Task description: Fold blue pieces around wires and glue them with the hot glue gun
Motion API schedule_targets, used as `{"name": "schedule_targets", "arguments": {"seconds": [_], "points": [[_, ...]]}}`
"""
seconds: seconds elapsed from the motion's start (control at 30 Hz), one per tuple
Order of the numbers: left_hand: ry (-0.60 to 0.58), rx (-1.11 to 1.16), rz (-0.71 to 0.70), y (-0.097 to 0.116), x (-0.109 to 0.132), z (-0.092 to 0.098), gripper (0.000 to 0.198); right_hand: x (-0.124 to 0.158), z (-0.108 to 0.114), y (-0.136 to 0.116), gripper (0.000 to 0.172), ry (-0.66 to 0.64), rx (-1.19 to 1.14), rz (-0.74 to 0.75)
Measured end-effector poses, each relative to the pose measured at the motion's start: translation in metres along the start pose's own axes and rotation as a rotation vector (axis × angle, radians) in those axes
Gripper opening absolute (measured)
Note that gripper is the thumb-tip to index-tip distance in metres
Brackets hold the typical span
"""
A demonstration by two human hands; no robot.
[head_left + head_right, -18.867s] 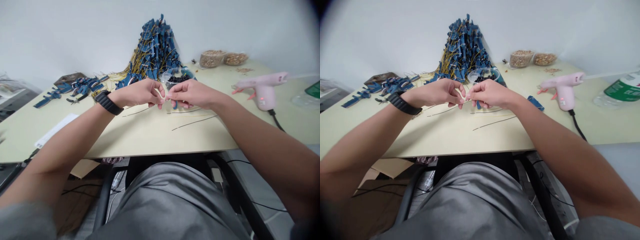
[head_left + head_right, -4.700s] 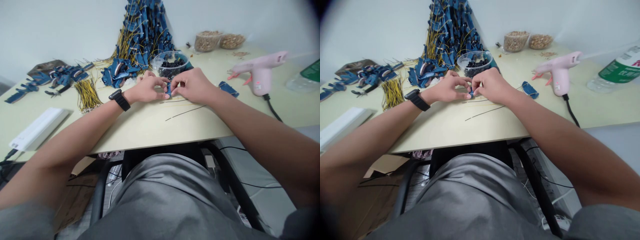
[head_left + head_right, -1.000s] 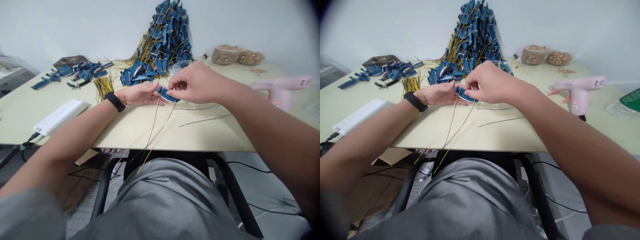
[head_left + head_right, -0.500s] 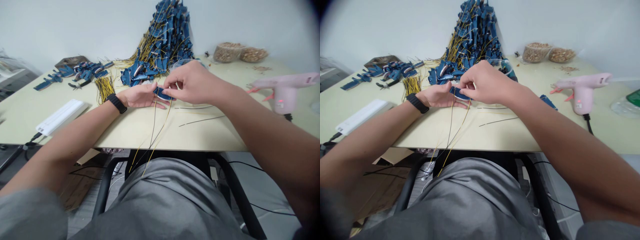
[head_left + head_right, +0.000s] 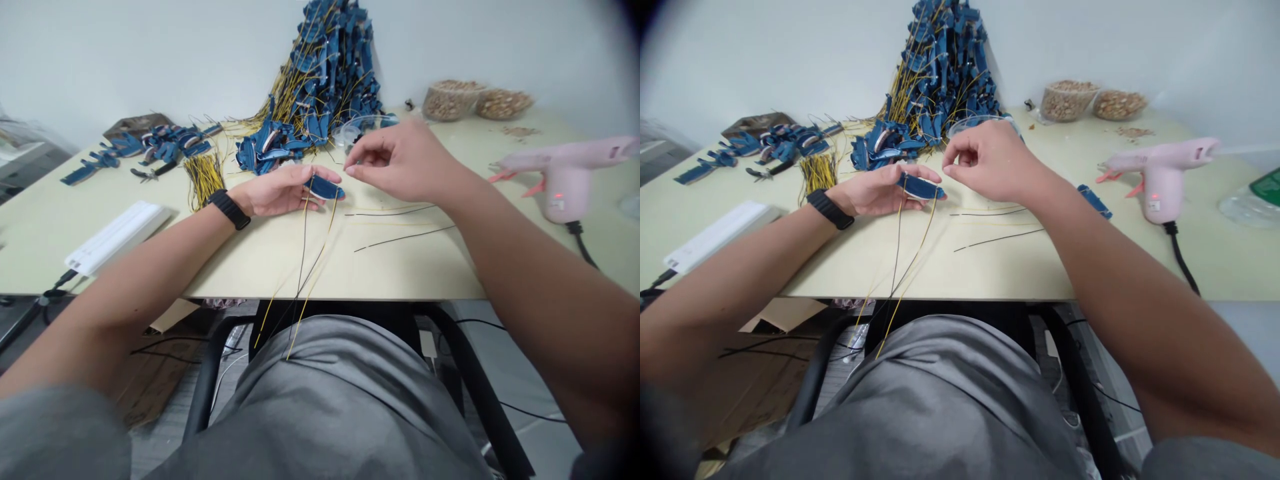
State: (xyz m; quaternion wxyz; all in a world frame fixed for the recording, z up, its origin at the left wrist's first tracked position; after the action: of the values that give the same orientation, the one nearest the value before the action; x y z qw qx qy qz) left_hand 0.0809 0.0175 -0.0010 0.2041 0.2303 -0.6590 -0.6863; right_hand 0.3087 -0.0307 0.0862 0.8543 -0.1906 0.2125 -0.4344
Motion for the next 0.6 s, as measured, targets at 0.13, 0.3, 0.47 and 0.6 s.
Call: {"name": "schedule_targets", "arguments": {"seconds": [0.13,0.3,0.47,0.6], "points": [[-0.031,-0.010,0.003,-0.002,-0.001,-0.002,0.074,-0.001,0.000,-0.001,0.007,-0.010,0.024,-0.052],[-0.041,0.027,-0.022,-0.001,-0.001,-0.004,0.065,0.030,0.008,-0.005,0.012,0.037,0.172,-0.121],[-0.050,0.093,-0.002,-0.004,-0.002,-0.006,0.063,0.066,0.007,-0.013,0.022,-0.014,0.195,-0.212],[0.012,0.079,0.016,-0.007,0.000,-0.002,0.055,0.079,0.013,-0.014,0.040,0.012,0.293,-0.352]]}}
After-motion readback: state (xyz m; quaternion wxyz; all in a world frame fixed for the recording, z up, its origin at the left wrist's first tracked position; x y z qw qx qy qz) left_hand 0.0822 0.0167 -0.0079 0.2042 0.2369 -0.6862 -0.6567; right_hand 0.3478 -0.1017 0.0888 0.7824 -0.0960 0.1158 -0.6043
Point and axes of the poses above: each hand's wrist, its own x-axis away from the middle knuckle, its own z-axis out of the back of the hand, y = z × x, the point moved 6 cm from there along -x, towards the middle knuckle, and after that the axes turned 10 degrees about -y, right-handed, at the moved point
